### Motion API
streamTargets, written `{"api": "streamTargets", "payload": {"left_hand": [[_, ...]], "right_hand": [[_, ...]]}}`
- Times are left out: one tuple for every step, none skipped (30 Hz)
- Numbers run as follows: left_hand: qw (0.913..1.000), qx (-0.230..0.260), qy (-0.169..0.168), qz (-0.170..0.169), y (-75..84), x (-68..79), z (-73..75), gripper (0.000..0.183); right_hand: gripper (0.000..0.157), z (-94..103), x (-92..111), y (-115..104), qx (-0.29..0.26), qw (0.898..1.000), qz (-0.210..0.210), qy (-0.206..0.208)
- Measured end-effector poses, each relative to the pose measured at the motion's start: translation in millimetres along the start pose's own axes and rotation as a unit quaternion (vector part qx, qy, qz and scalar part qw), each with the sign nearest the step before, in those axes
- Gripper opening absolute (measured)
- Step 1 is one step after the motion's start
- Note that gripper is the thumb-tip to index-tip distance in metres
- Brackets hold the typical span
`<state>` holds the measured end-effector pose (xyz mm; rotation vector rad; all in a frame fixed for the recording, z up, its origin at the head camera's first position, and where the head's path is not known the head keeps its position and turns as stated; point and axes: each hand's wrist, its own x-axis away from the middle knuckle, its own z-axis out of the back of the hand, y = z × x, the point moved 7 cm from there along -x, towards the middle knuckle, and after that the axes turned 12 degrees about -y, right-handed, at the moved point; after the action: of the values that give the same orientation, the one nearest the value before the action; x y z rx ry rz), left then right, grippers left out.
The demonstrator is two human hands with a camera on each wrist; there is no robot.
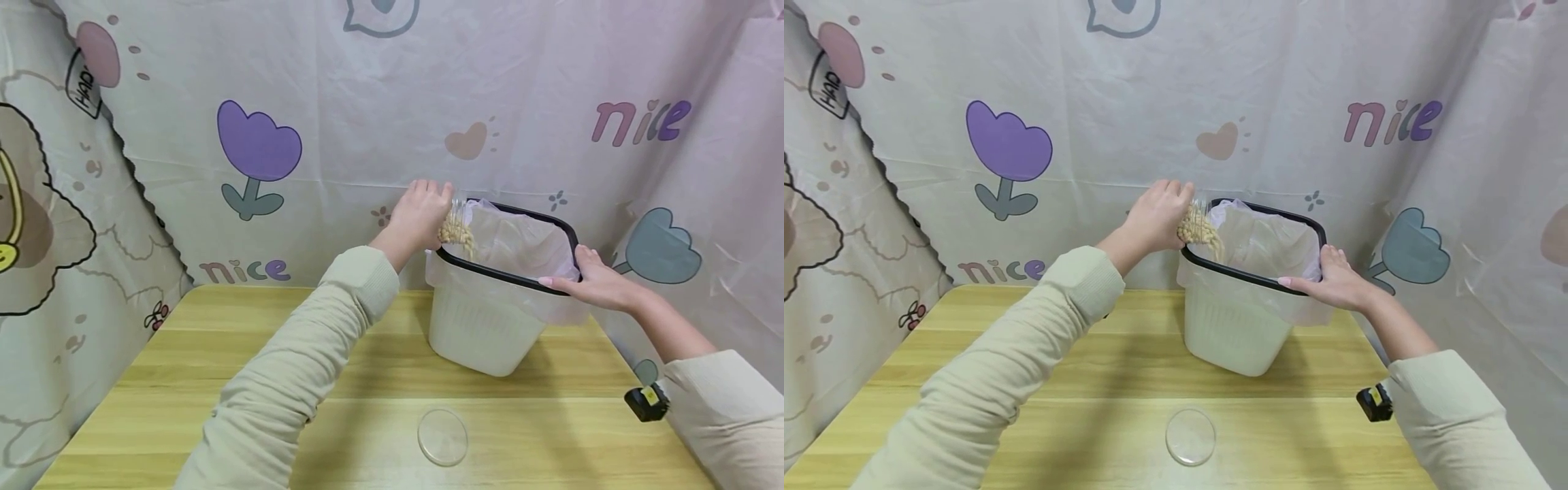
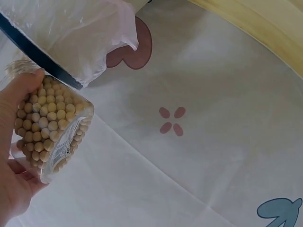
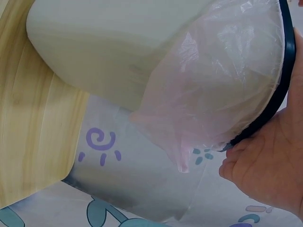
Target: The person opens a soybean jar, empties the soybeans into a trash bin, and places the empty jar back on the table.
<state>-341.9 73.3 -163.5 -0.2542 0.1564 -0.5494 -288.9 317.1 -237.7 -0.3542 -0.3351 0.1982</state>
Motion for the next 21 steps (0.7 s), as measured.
{"api": "streamTargets", "payload": {"left_hand": [[1.0000, -0.003, 0.000, -0.001, 0.5, -0.2, 0.1, 0.092], [1.0000, -0.007, 0.000, -0.003, 1.1, -0.1, 0.3, 0.091], [1.0000, -0.009, 0.001, -0.004, 1.4, -0.1, 0.6, 0.091], [0.9999, -0.011, 0.002, -0.005, 1.6, -0.1, 0.8, 0.091], [0.9999, -0.013, 0.002, -0.006, 1.8, -0.2, 0.9, 0.091], [0.9999, -0.016, 0.003, -0.006, 2.0, -0.1, 1.1, 0.091], [0.9998, -0.017, 0.003, -0.007, 2.2, -0.2, 1.2, 0.091], [0.9998, -0.019, 0.004, -0.007, 2.6, -0.1, 1.3, 0.090], [0.9997, -0.021, 0.006, -0.008, 2.8, -0.2, 1.5, 0.090], [0.9997, -0.023, 0.008, -0.009, 3.3, 0.0, 1.8, 0.089], [0.9996, -0.025, 0.010, -0.011, 3.7, 0.0, 2.0, 0.088], [0.9994, -0.029, 0.013, -0.012, 4.2, 0.1, 2.4, 0.086], [0.9993, -0.032, 0.015, -0.014, 4.8, 0.1, 2.7, 0.085], [0.9990, -0.038, 0.019, -0.016, 5.4, 0.1, 3.1, 0.084], [0.9987, -0.043, 0.022, -0.019, 6.1, 0.1, 3.4, 0.084], [0.9984, -0.047, 0.025, -0.021, 6.8, 0.2, 3.9, 0.083], [0.9981, -0.050, 0.028, -0.023, 7.5, 0.1, 4.4, 0.083], [0.9978, -0.052, 0.032, -0.025, 8.3, 0.2, 5.0, 0.083], [0.9975, -0.055, 0.035, -0.027, 9.0, 0.5, 5.6, 0.083], [0.9973, -0.057, 0.038, -0.029, 9.7, 0.5, 6.1, 0.083], [0.9970, -0.059, 0.040, -0.031, 10.3, 0.8, 6.6, 0.083]], "right_hand": [[0.106, -0.1, -0.2, -0.1, 0.000, 1.000, 0.000, 0.000], [0.106, -0.2, -0.3, 0.1, 0.000, 1.000, 0.000, 0.000], [0.106, -0.2, -0.2, 0.3, 0.000, 1.000, 0.000, 0.000], [0.106, -0.1, -0.2, 0.4, 0.000, 1.000, 0.001, 0.001], [0.106, 0.0, -0.2, 0.4, 0.000, 1.000, 0.001, 0.001], [0.106, 0.2, -0.3, 0.2, -0.001, 1.000, 0.002, 0.001], [0.106, 0.3, -0.4, 0.2, -0.001, 1.000, 0.002, 0.002], [0.106, 0.2, -0.5, -0.2, -0.001, 1.000, 0.002, 0.002], [0.106, 0.3, -0.6, -0.3, -0.001, 1.000, 0.002, 0.002], [0.106, 0.1, -0.7, -0.6, -0.002, 1.000, 0.002, 0.002], [0.106, -0.1, -0.8, -0.9, -0.002, 1.000, 0.001, 0.001], [0.106, -0.3, -1.0, -0.8, -0.002, 1.000, 0.000, 0.001], [0.106, -0.4, -1.2, -0.5, -0.002, 1.000, -0.001, 0.000], [0.107, -0.5, -1.3, -0.4, -0.002, 1.000, -0.002, 0.000], [0.107, -0.5, -1.5, 0.2, -0.002, 1.000, -0.002, 0.000], [0.107, -0.6, -1.5, 0.3, -0.002, 1.000, -0.003, 0.000], [0.106, -0.5, -1.7, 0.8, -0.001, 1.000, -0.003, 0.000], [0.107, -0.4, -1.6, 1.0, -0.001, 1.000, -0.004, 0.000], [0.107, -0.3, -1.7, 1.2, -0.002, 1.000, -0.004, 0.000], [0.107, -0.2, -1.6, 1.2, -0.002, 1.000, -0.003, 0.001], [0.107, -0.1, -1.6, 1.1, -0.002, 1.000, -0.004, 0.001]]}}
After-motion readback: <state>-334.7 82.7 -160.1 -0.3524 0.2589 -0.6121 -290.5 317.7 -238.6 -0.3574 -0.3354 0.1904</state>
